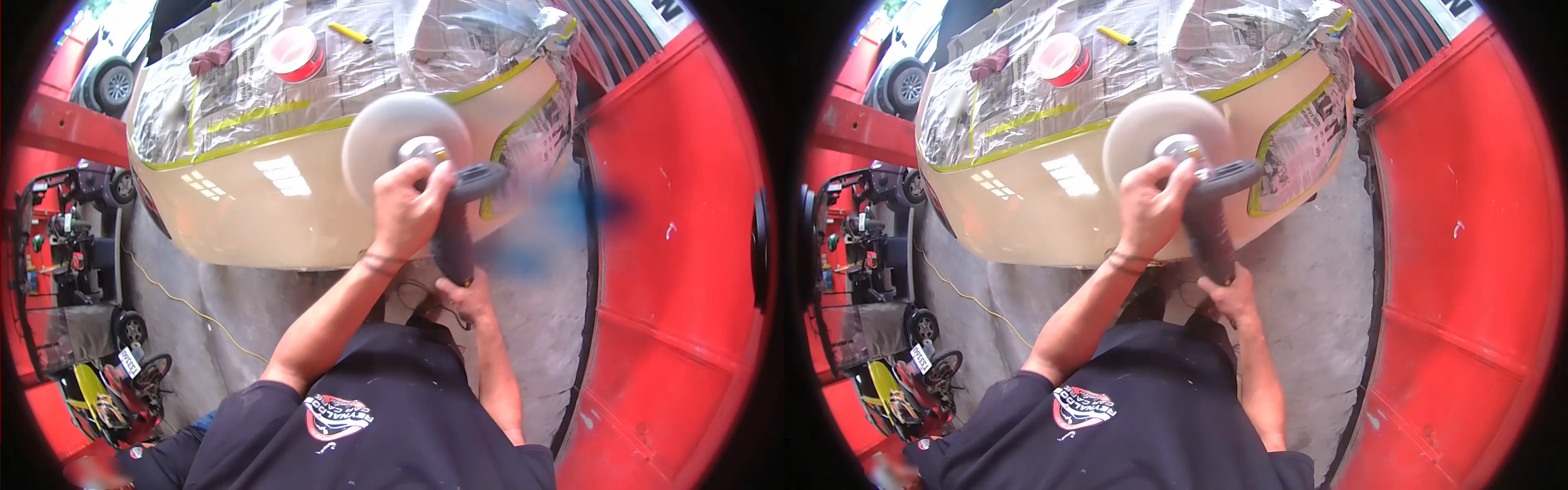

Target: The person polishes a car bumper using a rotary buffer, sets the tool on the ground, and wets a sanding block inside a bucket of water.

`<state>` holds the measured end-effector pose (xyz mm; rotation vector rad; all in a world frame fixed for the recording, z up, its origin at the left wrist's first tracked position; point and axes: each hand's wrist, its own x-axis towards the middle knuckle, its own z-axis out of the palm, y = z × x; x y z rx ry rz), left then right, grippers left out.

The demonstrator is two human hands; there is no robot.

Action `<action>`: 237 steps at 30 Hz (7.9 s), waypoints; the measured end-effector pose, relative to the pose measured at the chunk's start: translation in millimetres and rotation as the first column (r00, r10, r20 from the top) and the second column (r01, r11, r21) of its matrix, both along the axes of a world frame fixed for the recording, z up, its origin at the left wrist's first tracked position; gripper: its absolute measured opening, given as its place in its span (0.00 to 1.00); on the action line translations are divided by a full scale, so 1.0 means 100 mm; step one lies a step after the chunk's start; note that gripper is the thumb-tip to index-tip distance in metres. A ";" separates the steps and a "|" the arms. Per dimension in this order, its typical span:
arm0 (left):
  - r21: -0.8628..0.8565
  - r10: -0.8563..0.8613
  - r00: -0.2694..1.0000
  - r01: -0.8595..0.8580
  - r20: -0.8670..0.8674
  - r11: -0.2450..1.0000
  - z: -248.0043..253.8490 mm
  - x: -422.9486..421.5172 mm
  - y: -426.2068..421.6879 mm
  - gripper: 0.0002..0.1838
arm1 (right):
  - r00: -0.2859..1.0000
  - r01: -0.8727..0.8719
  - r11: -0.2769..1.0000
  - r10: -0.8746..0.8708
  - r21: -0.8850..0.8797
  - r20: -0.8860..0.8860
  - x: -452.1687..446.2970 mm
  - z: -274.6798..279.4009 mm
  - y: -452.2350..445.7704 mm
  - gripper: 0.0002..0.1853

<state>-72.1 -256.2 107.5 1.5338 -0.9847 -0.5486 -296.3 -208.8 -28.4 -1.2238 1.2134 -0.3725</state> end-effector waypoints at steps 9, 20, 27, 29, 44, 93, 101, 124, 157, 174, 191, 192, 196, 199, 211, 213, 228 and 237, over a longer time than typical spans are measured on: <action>-0.004 -0.213 0.970 0.215 0.120 0.977 0.16 -0.44 -0.61 0.18 | 0.946 0.209 0.964 -0.242 0.165 0.215 -0.16 -0.03 -0.14 0.08; 0.301 -0.487 0.845 0.416 0.221 0.858 -0.64 -1.28 0.75 0.07 | 0.893 0.213 0.948 -0.287 0.236 0.347 -0.55 -1.32 1.49 0.27; 0.464 -0.590 0.740 0.420 0.323 0.780 -0.54 -1.46 0.82 0.11 | 0.879 0.098 0.912 -0.268 0.399 0.395 -0.56 -1.49 1.71 0.29; 0.493 -0.617 0.718 0.429 0.323 0.757 -0.69 -1.58 0.91 0.13 | 0.754 0.172 0.909 -0.369 0.379 0.544 -0.49 -1.66 1.96 0.37; 0.591 -0.796 0.326 0.540 0.510 0.600 -2.59 -2.88 0.42 0.07 | 0.435 0.234 0.522 -0.811 0.821 0.391 -0.52 -2.45 2.62 0.51; 0.650 -0.756 0.484 0.408 0.442 0.641 -1.36 -0.39 2.38 0.09 | 0.958 0.222 0.968 -0.239 0.113 0.161 0.22 -2.66 3.41 0.28; 0.328 -0.526 0.713 0.414 0.464 0.850 -1.36 -0.39 2.01 0.15 | 0.989 0.091 0.902 -0.130 -0.423 -0.065 -0.51 -2.26 1.62 0.33; -0.642 0.194 0.796 0.290 0.574 0.710 -4.44 -0.92 2.62 0.33 | 0.997 -0.072 0.275 0.002 -0.959 -0.075 -0.55 -4.06 0.70 0.35; -0.890 0.490 0.782 0.175 0.385 0.420 -3.61 0.90 3.42 0.27 | 0.998 0.053 0.074 0.038 -0.996 0.056 0.87 -2.96 1.57 0.21; -0.680 -0.291 0.872 0.489 0.393 0.546 -3.11 1.11 3.13 0.16 | 0.967 0.253 0.693 -0.186 -0.675 0.172 1.15 -3.29 2.47 0.07; -0.783 0.471 0.876 -0.218 0.106 0.583 -4.32 1.55 4.14 0.29 | 0.973 -0.230 0.525 0.122 -0.820 -0.195 1.43 -3.48 2.53 0.36; -0.820 0.443 0.877 -0.110 0.186 0.562 -4.28 1.39 3.99 0.27 | 0.983 -0.182 0.523 0.094 -0.833 -0.155 1.28 -3.57 2.45 0.37; -0.746 0.104 0.932 0.207 0.347 0.633 -3.96 0.58 3.47 0.06 | 0.987 0.129 0.616 0.000 -0.777 0.164 0.66 -4.05 2.14 0.35; -0.731 -0.098 0.917 0.369 0.386 0.573 -3.87 -0.12 2.82 0.04 | 0.962 0.273 0.536 -0.154 -0.799 0.225 0.21 -4.52 1.88 0.23; -0.749 -0.184 0.906 0.419 0.381 0.514 -3.93 -0.63 2.40 0.05 | 0.880 0.472 0.502 -0.216 -0.725 0.423 -0.27 -4.68 1.12 0.13; -0.782 -0.127 0.918 0.388 0.376 0.487 -4.00 -0.34 2.63 0.03 | 0.911 0.400 0.380 -0.059 -0.834 0.409 -0.03 -4.58 1.08 0.15; -0.828 0.061 0.939 0.266 0.338 0.494 -4.89 0.26 3.10 0.07 | 0.989 -0.027 0.300 0.144 -0.954 0.017 0.32 -5.24 0.28 0.37; -0.961 0.055 0.977 0.189 0.204 0.202 -5.30 -0.02 2.51 0.09 | 0.996 0.023 0.143 0.078 -0.989 0.035 0.06 -4.61 0.70 0.35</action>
